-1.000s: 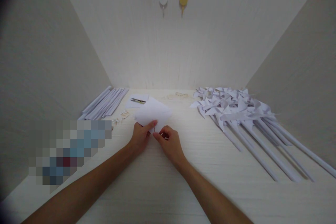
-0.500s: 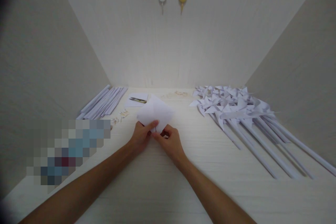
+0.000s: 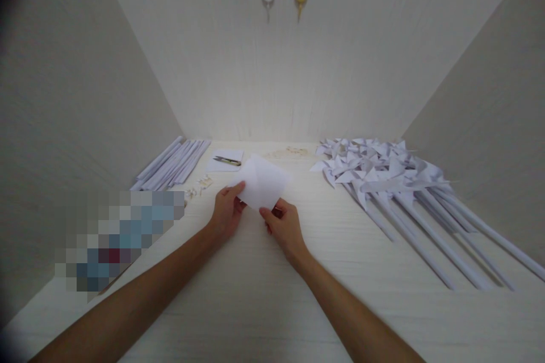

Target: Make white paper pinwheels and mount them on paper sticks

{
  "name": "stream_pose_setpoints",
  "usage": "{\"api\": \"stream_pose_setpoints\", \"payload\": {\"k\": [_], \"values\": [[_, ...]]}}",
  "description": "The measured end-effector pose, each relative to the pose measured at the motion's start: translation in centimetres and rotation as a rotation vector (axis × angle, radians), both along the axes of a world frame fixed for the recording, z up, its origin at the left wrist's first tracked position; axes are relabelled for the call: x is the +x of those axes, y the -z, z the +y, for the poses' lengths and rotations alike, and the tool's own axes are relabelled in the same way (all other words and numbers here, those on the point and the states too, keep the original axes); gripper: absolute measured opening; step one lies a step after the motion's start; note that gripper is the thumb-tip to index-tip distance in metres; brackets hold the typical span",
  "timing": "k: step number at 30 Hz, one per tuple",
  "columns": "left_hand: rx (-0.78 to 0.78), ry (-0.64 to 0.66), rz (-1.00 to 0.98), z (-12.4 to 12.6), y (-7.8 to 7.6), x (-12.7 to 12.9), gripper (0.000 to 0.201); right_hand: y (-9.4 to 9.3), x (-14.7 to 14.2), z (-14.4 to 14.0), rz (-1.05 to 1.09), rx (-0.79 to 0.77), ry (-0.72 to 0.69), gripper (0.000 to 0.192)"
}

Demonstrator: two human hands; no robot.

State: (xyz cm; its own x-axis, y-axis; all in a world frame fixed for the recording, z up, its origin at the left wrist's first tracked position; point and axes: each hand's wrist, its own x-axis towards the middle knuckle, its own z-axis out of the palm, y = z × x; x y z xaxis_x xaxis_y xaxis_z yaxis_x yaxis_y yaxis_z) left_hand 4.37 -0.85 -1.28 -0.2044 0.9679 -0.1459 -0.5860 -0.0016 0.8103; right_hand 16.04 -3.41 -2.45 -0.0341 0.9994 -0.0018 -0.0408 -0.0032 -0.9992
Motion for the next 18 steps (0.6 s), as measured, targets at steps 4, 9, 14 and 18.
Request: {"api": "stream_pose_setpoints", "payload": {"k": [4,9,14,18], "values": [[0.008,0.033,0.039,0.1,0.3,-0.3,0.024,0.2,0.2,0.2,0.165,-0.014,0.102,0.019],[0.031,0.157,0.191,-0.1,0.7,0.1,0.023,-0.2,0.5,0.6,0.284,0.046,0.248,0.022],[0.059,0.312,0.218,-0.8,0.5,0.5,0.023,-0.5,0.6,0.7,0.279,0.085,0.306,0.027],[0.059,0.273,0.155,-0.9,0.2,0.6,0.025,-0.5,0.5,0.5,0.286,0.054,0.199,0.035]]}}
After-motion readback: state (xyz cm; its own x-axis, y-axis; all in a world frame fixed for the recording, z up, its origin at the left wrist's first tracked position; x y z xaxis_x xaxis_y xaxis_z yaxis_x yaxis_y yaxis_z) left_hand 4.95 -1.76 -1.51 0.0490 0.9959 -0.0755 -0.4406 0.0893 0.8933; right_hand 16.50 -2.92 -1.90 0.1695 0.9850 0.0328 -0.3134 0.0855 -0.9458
